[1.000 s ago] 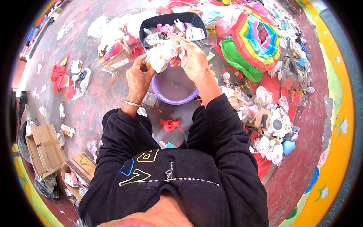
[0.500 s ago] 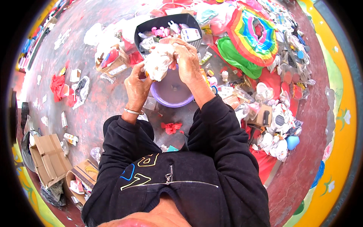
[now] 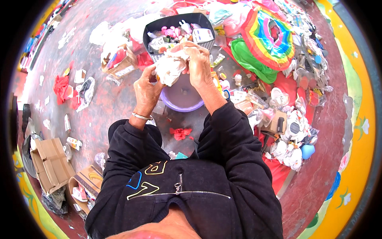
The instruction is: The person sits on the floor and wipes various small items, including a yellow box and a white plastic object, using a white cloth. They also handle a clear plastic bag containing a white item, wiping it down before placing it into a purple bucket.
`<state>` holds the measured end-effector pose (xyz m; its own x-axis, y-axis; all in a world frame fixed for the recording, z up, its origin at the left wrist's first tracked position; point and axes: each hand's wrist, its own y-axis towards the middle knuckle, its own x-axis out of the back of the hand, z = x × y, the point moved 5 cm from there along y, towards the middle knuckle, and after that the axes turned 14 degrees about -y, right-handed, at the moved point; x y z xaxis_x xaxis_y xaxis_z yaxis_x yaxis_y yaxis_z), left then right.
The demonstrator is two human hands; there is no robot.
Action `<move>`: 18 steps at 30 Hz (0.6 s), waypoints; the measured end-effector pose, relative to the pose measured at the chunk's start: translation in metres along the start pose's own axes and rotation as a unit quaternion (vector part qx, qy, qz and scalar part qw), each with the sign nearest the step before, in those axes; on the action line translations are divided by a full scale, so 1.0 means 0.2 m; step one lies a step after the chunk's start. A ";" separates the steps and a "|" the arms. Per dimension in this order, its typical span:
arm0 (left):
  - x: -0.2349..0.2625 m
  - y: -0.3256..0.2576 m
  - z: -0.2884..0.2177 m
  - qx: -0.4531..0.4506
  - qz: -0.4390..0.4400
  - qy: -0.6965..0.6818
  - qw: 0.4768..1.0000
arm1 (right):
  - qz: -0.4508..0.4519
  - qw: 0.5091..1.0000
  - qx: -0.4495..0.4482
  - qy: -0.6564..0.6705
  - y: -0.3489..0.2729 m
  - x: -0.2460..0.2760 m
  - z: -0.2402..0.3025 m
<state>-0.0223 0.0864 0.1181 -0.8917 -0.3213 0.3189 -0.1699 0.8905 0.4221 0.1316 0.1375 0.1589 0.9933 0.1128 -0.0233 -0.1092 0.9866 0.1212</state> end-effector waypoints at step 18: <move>0.00 0.00 -0.02 -0.026 0.010 0.000 1.000 | 0.040 0.999 0.010 -0.032 0.01 0.00 -0.01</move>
<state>-0.0216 0.0849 0.1216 -0.8948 -0.3040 0.3270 -0.1301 0.8782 0.4602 0.1317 0.1394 0.1581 0.9819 0.1829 0.0498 -0.1882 0.9721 0.1399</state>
